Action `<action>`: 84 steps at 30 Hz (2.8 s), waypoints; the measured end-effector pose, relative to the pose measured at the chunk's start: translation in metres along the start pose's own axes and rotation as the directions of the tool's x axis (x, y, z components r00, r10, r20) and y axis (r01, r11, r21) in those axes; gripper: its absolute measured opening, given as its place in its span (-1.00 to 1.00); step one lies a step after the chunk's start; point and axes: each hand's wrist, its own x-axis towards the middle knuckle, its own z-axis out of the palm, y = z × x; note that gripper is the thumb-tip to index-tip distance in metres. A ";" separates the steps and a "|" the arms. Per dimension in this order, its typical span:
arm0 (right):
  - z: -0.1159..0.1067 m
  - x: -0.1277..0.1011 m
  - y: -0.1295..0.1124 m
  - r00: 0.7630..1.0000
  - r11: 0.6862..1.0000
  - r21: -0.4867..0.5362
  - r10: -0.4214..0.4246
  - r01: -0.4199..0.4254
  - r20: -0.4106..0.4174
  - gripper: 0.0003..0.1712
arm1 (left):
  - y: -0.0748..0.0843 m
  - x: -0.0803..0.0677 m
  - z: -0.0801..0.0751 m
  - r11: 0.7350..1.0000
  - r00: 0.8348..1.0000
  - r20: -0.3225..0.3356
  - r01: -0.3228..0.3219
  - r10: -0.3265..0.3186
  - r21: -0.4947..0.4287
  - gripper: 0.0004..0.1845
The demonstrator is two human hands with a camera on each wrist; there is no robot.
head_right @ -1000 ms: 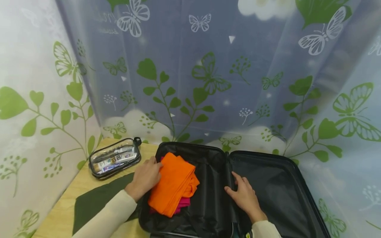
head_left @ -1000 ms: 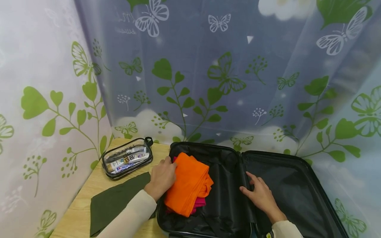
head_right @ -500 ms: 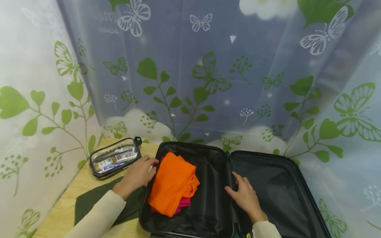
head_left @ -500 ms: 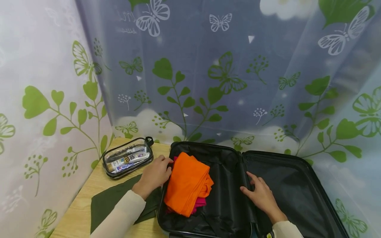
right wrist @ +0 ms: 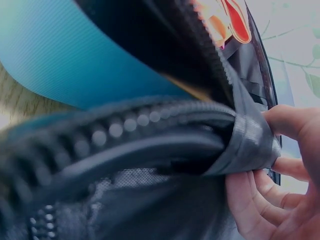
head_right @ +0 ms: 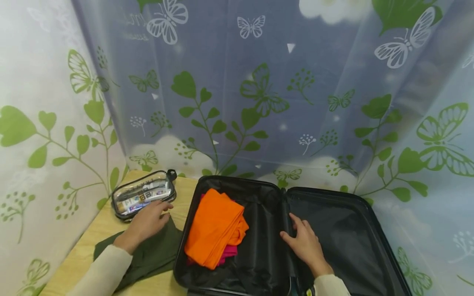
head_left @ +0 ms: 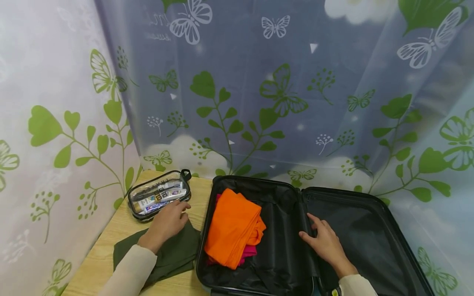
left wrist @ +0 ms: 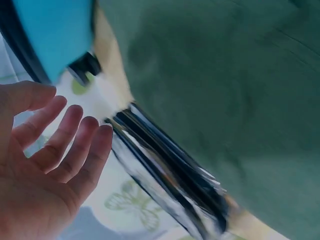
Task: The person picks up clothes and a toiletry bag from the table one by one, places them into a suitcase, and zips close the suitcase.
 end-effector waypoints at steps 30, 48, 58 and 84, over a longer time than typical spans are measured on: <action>0.002 0.002 0.002 1.000 1.000 0.014 0.001 -0.001 0.010 -0.07 | -0.089 -0.045 -0.019 0.991 0.968 0.216 0.132 -0.125 -0.016 -0.61; 0.002 0.002 0.003 1.000 1.000 0.014 -0.005 0.005 0.004 -0.05 | -0.187 -0.038 0.037 0.991 0.940 0.329 0.119 -0.094 -0.059 -0.45; 0.003 0.001 0.004 1.000 1.000 0.006 -0.008 0.008 -0.006 -0.06 | -0.207 -0.037 0.042 0.946 0.887 0.448 0.230 -0.107 -0.230 -0.63; 0.003 0.001 0.003 1.000 1.000 0.012 0.002 -0.002 -0.002 -0.07 | -0.072 -0.033 -0.067 0.877 0.944 0.325 0.201 -0.055 -0.437 -0.55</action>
